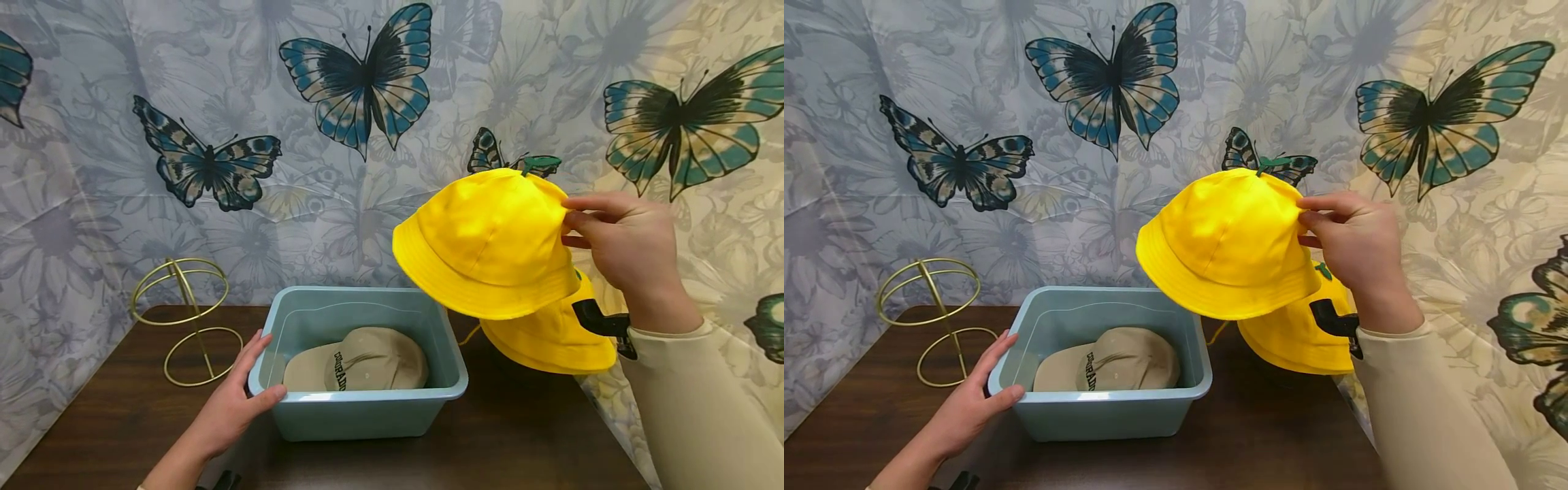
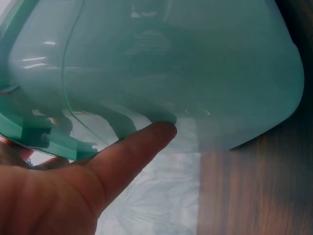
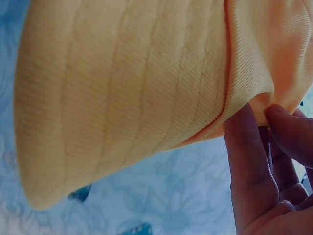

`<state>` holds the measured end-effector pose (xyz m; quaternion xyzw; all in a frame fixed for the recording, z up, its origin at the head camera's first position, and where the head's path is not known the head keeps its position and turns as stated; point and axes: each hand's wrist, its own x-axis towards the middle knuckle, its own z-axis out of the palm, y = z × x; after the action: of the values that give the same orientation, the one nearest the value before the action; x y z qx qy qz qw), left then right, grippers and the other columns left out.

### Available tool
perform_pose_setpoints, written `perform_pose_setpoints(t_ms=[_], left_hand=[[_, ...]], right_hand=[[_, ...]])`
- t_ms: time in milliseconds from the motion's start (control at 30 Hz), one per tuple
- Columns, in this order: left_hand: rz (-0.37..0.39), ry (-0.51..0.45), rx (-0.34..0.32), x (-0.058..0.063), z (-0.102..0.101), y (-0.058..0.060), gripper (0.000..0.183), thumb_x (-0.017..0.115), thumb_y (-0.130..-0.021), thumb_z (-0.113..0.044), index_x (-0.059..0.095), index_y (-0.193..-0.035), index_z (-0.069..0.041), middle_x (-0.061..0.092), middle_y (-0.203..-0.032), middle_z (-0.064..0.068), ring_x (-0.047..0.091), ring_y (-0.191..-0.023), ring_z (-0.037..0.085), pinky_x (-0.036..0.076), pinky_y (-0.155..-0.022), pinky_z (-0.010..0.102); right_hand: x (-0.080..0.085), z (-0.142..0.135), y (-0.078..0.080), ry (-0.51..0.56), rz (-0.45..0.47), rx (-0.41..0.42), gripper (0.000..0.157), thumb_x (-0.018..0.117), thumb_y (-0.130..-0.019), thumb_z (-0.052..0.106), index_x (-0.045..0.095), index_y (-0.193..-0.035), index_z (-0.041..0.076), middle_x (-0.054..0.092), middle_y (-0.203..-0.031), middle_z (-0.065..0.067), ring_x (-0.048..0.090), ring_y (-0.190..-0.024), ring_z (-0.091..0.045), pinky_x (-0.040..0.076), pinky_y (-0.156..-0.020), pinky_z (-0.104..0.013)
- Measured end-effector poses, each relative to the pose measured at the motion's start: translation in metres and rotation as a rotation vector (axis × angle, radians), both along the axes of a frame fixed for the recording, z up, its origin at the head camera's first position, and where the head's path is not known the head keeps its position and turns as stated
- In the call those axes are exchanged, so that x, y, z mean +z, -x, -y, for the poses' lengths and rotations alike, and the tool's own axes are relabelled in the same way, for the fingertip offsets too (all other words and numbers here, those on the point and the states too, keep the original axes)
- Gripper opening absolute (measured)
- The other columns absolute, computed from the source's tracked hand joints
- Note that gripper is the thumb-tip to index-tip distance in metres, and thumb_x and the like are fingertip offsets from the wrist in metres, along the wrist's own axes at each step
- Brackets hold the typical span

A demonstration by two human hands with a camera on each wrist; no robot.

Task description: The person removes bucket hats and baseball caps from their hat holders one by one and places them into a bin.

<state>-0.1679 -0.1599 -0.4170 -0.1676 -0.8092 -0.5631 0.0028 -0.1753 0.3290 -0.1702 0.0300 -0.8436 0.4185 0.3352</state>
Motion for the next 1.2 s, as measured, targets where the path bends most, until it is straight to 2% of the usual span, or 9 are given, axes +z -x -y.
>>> perform_pose_setpoints(t_ms=[100,233,467,633,833,933,1067,1200], left_hand=[[0.0,-0.008,-0.006,-0.001,0.0,0.001,0.081,0.068,-0.094,-0.024,0.021,-0.159,-0.011,-0.001,-0.165,0.011,0.004,-0.145,0.05,0.025,-0.101,0.073],[-0.005,-0.007,-0.006,-0.002,0.001,0.001,0.081,0.068,-0.094,-0.023,0.021,-0.159,-0.011,-0.001,-0.166,0.011,0.004,-0.145,0.049,0.025,-0.101,0.072],[-0.013,0.023,0.002,-0.001,0.002,0.001,0.082,0.068,-0.094,-0.025,0.02,-0.159,-0.012,0.0,-0.166,0.011,0.005,-0.145,0.051,0.022,-0.099,0.076],[-0.023,0.023,-0.002,-0.002,0.002,0.001,0.082,0.068,-0.094,-0.024,0.02,-0.159,-0.012,0.0,-0.166,0.011,0.004,-0.145,0.05,0.02,-0.099,0.077],[-0.024,0.041,0.015,-0.002,0.002,0.001,0.081,0.069,-0.094,-0.025,0.022,-0.159,-0.012,0.003,-0.166,0.012,0.008,-0.144,0.051,0.021,-0.099,0.077],[-0.01,0.036,0.01,-0.001,0.001,0.001,0.081,0.068,-0.094,-0.026,0.021,-0.159,-0.012,0.002,-0.165,0.013,0.008,-0.144,0.051,0.021,-0.1,0.076],[0.003,0.016,-0.007,-0.002,0.001,0.001,0.08,0.067,-0.095,-0.024,0.02,-0.159,-0.012,-0.001,-0.165,0.014,0.008,-0.144,0.051,0.025,-0.101,0.074],[0.01,0.009,-0.01,-0.002,0.002,0.002,0.08,0.066,-0.096,-0.023,0.019,-0.16,-0.014,-0.002,-0.165,0.013,0.008,-0.144,0.05,0.024,-0.101,0.074]], right_hand=[[0.004,0.01,-0.002,-0.004,0.034,-0.002,0.032,0.069,-0.094,0.015,0.071,-0.125,0.006,0.07,-0.104,0.002,0.068,-0.085,-0.004,0.054,-0.066,-0.02],[0.017,0.024,-0.004,0.047,0.083,0.037,0.035,0.07,-0.093,0.022,0.071,-0.125,0.01,0.068,-0.11,-0.003,0.069,-0.088,-0.008,0.055,-0.067,-0.023],[0.038,0.052,-0.008,0.149,0.056,0.159,0.037,0.077,-0.085,0.025,0.075,-0.119,0.009,0.068,-0.113,-0.01,0.072,-0.089,-0.012,0.055,-0.069,-0.028],[0.042,0.071,-0.009,0.164,0.064,0.231,0.038,0.075,-0.086,0.025,0.073,-0.119,0.007,0.065,-0.116,-0.013,0.071,-0.093,-0.016,0.056,-0.069,-0.031],[0.027,0.09,-0.009,0.106,0.1,0.281,0.031,0.068,-0.094,0.017,0.071,-0.121,0.004,0.064,-0.117,-0.013,0.071,-0.094,-0.018,0.056,-0.072,-0.031],[0.013,0.098,-0.01,0.058,0.132,0.303,0.026,0.067,-0.095,0.013,0.072,-0.119,0.004,0.065,-0.116,-0.012,0.071,-0.093,-0.019,0.057,-0.072,-0.032],[-0.007,0.105,-0.01,0.023,0.17,0.371,0.023,0.066,-0.095,0.007,0.072,-0.117,0.001,0.065,-0.114,-0.013,0.071,-0.095,-0.023,0.057,-0.071,-0.035],[-0.027,0.109,-0.003,0.048,0.253,0.428,0.022,0.068,-0.094,0.005,0.073,-0.115,0.0,0.064,-0.113,-0.013,0.07,-0.096,-0.026,0.058,-0.072,-0.037]])
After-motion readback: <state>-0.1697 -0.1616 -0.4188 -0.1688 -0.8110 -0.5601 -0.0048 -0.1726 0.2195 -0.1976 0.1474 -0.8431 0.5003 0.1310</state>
